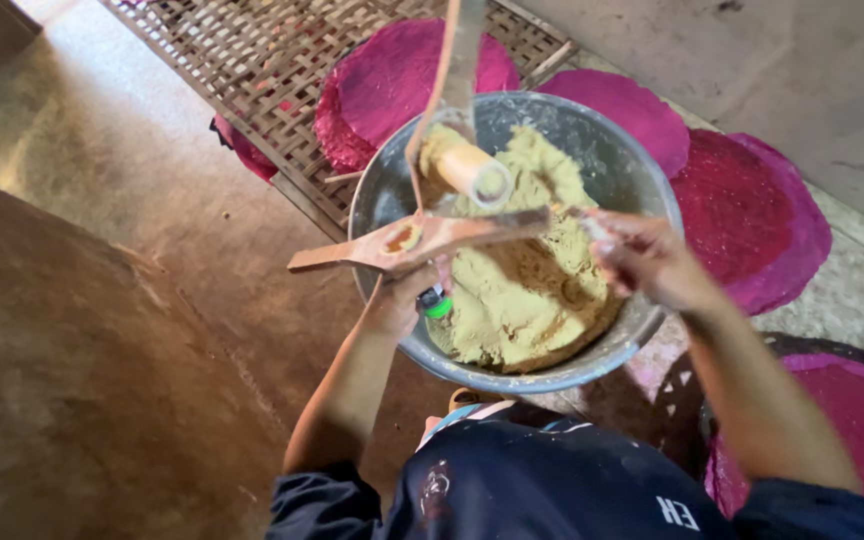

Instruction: The person scoops dough from a metal bowl and uses a wooden press to extrude spiral shapes onto pink trays. The person repeatedly fills the press and forms multiple spirals, then moves to a new tray to continue the process.

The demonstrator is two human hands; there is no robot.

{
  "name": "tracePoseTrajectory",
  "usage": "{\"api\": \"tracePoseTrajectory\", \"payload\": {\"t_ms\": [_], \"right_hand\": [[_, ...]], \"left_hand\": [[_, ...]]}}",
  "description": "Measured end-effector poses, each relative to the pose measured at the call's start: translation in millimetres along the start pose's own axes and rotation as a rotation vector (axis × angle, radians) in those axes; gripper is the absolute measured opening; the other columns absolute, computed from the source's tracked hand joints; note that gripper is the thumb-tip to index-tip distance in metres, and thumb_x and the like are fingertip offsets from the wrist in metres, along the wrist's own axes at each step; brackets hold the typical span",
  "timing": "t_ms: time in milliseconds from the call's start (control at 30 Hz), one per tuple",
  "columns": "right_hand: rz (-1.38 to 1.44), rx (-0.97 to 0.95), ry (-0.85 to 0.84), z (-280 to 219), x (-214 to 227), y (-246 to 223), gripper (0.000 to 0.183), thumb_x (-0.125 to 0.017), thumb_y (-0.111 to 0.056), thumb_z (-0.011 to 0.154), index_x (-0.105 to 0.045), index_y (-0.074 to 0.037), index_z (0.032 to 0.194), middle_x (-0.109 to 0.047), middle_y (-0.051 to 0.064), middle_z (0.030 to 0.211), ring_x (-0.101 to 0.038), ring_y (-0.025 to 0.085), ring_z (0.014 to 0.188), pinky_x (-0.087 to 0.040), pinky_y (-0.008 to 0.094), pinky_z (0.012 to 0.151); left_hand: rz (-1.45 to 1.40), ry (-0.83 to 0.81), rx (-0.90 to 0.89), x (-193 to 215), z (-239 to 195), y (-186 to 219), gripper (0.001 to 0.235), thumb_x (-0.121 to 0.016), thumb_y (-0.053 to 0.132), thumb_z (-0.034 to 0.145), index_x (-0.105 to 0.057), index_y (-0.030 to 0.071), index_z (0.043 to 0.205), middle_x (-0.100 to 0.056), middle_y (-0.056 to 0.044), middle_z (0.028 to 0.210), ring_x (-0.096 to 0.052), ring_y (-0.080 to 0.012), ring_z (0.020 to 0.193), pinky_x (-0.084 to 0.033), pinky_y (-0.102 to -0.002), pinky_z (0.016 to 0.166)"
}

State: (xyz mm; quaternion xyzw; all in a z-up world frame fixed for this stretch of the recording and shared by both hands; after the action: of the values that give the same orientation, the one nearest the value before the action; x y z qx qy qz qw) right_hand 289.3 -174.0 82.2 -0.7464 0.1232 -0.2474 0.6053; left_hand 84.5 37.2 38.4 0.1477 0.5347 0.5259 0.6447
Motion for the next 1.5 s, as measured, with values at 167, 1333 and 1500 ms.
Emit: {"api": "tracePoseTrajectory", "payload": {"t_ms": [167, 1333, 1500], "right_hand": [[-0.110, 0.111, -0.191, -4.1, 12.3, -49.4, 0.050, -0.062, -0.023, 0.097, -0.060, -0.010, 0.145, -0.055, -0.003, 0.060, -0.044, 0.006, 0.049, -0.038, 0.025, 0.044], [-1.072, -0.026, -0.533, 21.9, -64.8, -135.8, 0.033, -0.062, -0.031, 0.095, -0.074, -0.017, 0.122, -0.077, 0.004, 0.085, -0.069, 0.021, 0.071, -0.058, 0.041, 0.071], [-1.608, -0.065, -0.386, 17.2, -125.3, -116.9, 0.012, -0.058, -0.017, 0.094, -0.068, -0.014, 0.102, -0.068, 0.009, 0.092, -0.065, 0.025, 0.079, -0.056, 0.043, 0.068]], "left_hand": [[0.265, -0.029, 0.134, -10.4, 5.0, -4.0, 0.053, -0.073, -0.001, 0.089, -0.052, 0.002, 0.137, -0.062, -0.005, 0.114, -0.062, -0.0099, 0.103, -0.055, -0.027, 0.082], [1.581, 0.017, -0.203, -73.7, 45.7, 61.0, 0.080, -0.078, 0.014, 0.081, -0.047, 0.004, 0.154, -0.065, -0.014, 0.124, -0.067, -0.0262, 0.094, -0.060, -0.039, 0.079], [1.269, -0.060, -0.089, -79.2, 50.5, 37.7, 0.085, -0.084, 0.008, 0.068, -0.049, 0.003, 0.145, -0.064, -0.017, 0.123, -0.066, -0.0312, 0.106, -0.055, -0.039, 0.088]]}}
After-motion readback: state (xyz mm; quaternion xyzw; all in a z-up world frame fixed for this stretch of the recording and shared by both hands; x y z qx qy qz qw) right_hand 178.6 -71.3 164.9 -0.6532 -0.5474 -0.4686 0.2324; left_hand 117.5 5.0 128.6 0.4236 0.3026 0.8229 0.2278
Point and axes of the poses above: each hand's wrist, its own z-axis towards the middle knuckle, its own x-axis out of the back of the hand, y = z × x, the point moved 10 cm from there along z, towards the middle knuckle
